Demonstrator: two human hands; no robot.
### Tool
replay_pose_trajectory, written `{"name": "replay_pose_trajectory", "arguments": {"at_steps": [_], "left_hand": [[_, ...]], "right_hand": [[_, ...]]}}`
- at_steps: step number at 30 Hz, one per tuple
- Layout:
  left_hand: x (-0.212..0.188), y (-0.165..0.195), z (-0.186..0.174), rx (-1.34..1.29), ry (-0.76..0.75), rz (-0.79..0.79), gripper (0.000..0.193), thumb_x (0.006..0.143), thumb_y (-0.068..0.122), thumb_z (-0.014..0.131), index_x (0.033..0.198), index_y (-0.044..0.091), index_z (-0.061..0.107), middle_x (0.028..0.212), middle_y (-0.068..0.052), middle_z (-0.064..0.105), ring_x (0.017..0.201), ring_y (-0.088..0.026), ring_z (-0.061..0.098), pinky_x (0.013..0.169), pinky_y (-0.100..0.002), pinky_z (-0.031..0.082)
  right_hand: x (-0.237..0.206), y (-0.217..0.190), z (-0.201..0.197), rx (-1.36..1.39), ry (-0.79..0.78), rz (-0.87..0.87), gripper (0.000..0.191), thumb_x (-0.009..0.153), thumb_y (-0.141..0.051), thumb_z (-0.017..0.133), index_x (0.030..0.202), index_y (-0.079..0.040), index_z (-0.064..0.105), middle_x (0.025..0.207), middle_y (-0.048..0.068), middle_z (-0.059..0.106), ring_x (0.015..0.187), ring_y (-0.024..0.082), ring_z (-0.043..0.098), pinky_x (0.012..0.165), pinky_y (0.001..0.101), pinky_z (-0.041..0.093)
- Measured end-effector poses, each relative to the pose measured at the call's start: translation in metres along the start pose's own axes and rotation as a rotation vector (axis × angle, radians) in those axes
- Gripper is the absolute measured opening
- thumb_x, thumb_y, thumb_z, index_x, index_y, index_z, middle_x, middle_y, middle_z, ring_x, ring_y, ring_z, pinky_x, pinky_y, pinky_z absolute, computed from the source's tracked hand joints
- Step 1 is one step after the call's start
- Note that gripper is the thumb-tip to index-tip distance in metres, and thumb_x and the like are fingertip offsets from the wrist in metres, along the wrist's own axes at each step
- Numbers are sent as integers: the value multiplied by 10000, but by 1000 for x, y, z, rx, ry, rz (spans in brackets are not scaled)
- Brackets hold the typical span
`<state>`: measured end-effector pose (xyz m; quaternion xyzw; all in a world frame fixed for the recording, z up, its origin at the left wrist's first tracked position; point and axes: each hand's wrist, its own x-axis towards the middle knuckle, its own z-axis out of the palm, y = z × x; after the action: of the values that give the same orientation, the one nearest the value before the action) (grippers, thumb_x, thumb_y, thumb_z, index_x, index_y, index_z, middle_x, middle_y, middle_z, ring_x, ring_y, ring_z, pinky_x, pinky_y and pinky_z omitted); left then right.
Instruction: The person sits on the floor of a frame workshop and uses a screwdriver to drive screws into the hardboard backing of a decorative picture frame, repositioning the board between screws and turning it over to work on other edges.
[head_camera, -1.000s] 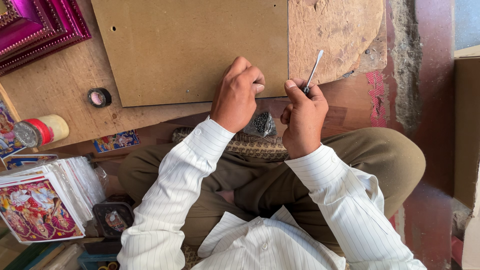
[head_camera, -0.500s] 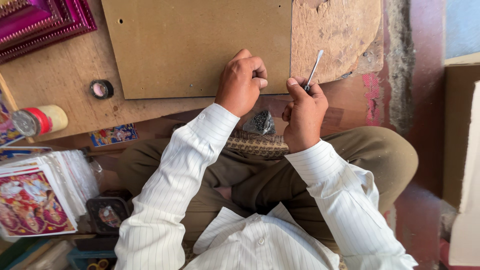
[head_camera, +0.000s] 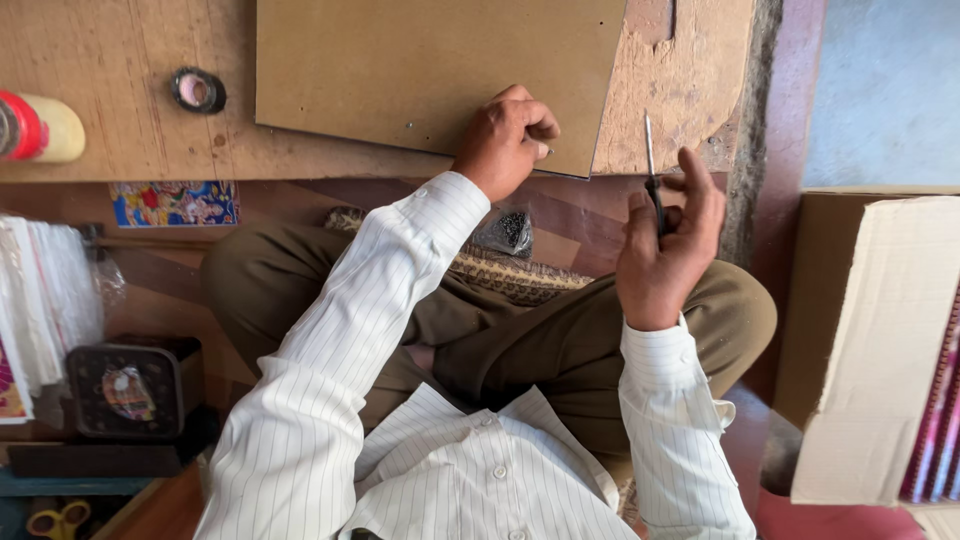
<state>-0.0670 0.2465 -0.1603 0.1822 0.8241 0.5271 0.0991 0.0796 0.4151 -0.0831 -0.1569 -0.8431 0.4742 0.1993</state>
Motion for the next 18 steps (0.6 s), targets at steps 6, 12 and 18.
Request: {"name": "replay_pose_trajectory", "arguments": {"at_steps": [6, 12, 18], "left_hand": [[0, -4, 6, 94, 59, 3, 217, 727, -139, 717, 797, 64, 749, 897, -78, 676, 827, -227, 714, 750, -366, 594], [-2, -6, 5, 49, 47, 18, 185, 708, -95, 749, 798, 65, 724, 933, -77, 661, 852, -237, 701, 753, -362, 580], [-5, -6, -1, 24, 22, 43, 166, 686, -62, 759, 776, 74, 729, 930, -74, 653, 873, -250, 687, 762, -380, 573]], "right_hand": [[2, -29, -14, 284, -55, 56, 194, 1028, 159, 628, 1187, 53, 662, 1079, 84, 664, 847, 117, 708, 787, 249, 600], [15, -27, 2, 396, -74, 6, 370, 967, 153, 688, 1304, 38, 587, 1074, 106, 729, 911, 121, 695, 837, 255, 579], [27, -20, 25, 119, -39, -195, 401, 1067, 70, 712, 1439, -4, 584, 1119, 128, 743, 987, 152, 711, 893, 295, 604]]}}
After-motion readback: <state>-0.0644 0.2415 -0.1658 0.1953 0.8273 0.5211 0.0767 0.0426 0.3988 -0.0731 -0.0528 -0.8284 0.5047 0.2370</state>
